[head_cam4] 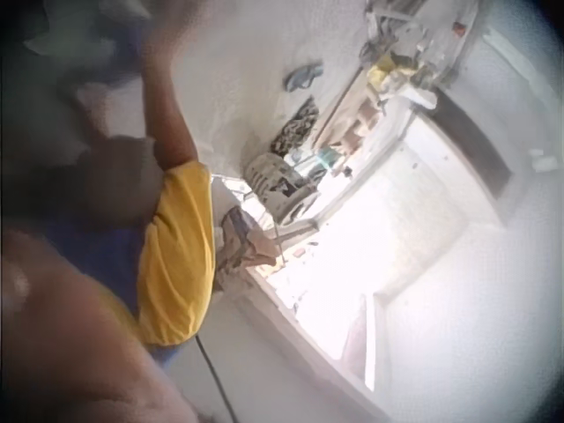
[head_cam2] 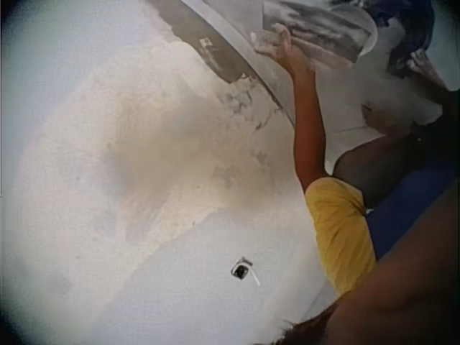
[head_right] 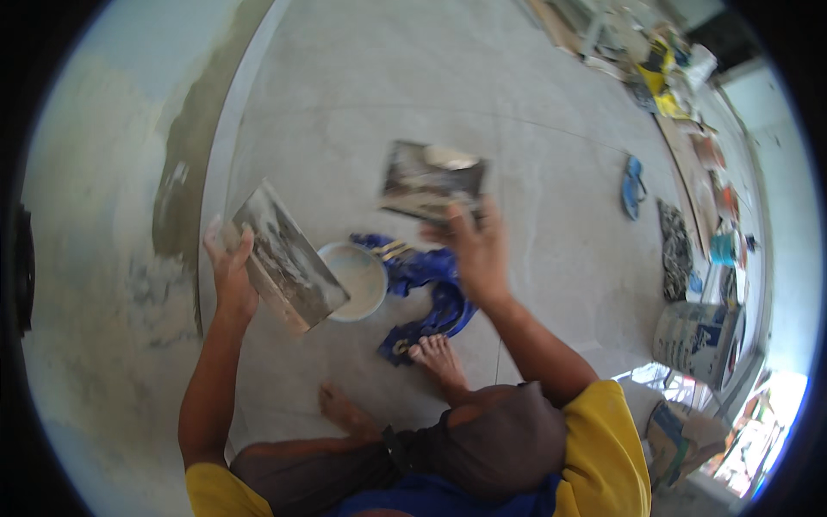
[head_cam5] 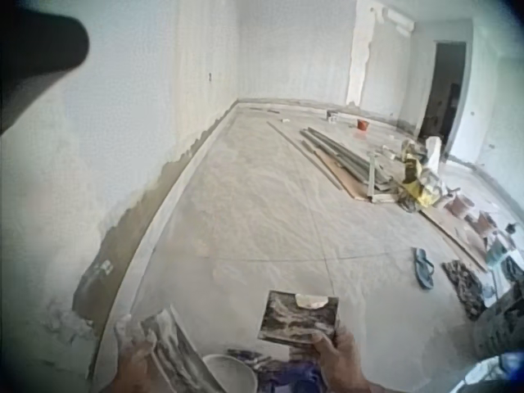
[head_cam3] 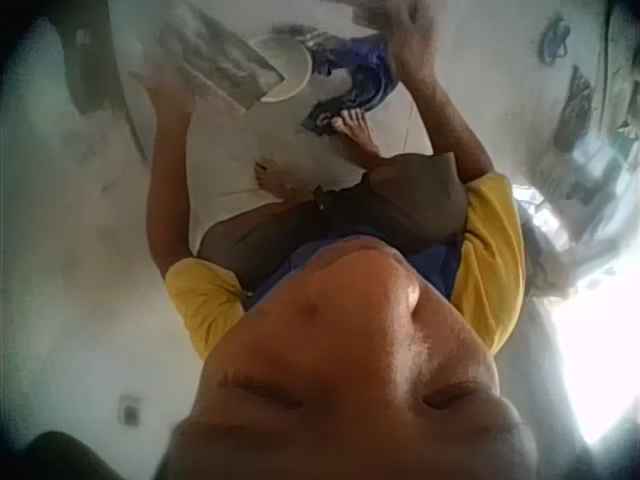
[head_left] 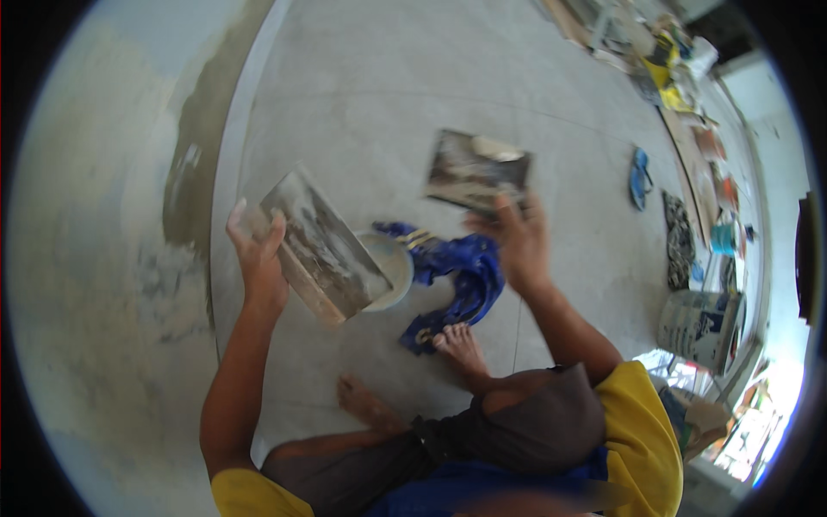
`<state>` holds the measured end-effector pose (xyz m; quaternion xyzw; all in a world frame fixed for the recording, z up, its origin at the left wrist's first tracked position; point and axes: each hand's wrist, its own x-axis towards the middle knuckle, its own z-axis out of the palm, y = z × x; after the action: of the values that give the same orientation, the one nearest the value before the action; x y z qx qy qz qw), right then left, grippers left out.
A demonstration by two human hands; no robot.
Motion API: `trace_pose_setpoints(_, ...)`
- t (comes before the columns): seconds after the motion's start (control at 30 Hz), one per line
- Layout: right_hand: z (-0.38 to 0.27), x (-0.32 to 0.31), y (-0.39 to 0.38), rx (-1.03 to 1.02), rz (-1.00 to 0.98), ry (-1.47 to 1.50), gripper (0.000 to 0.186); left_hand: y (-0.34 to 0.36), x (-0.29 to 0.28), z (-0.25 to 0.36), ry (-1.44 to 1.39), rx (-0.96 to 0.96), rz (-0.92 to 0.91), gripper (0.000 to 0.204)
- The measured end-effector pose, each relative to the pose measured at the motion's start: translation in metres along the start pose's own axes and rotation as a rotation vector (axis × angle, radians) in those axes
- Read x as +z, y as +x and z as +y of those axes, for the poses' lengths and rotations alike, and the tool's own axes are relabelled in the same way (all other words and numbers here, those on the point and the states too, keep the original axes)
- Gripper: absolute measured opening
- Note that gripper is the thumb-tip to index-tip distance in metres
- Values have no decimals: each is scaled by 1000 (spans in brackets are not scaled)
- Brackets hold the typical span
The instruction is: Applying plaster or putty to a wall using trowels to smooth the surface.
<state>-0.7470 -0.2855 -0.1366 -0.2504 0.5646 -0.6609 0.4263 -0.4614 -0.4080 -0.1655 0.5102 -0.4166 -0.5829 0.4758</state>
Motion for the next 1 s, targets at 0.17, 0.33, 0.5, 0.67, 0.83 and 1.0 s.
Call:
trace_pose_setpoints(0.17, 13, -22, 0, 2, -15, -384, 20, -9, -68, -22, 22, -537, -107, 53)
trace_pose_setpoints(0.33, 56, -13, -5, 320, -244, -451, 21, -27, -109, -91, 78, -765, -56, 59)
trace_pose_setpoints(0.5, 99, 4, -23, 691, -187, -35, 30, -27, -81, -112, -10, -859, -163, 55)
trace_pose_setpoints(0.67, 91, 5, -36, 215, -285, -560, 19, -41, -36, -101, -327, -880, -270, 56)
trace_pose_setpoints(0.83, 87, 37, -36, -754, -804, -492, 17, -47, -16, -106, -569, -1036, -342, 50)
trace_pose_setpoints(1.0, 96, 11, -20, -890, -841, -987, 13, -32, -11, -76, -580, -872, -325, 52)
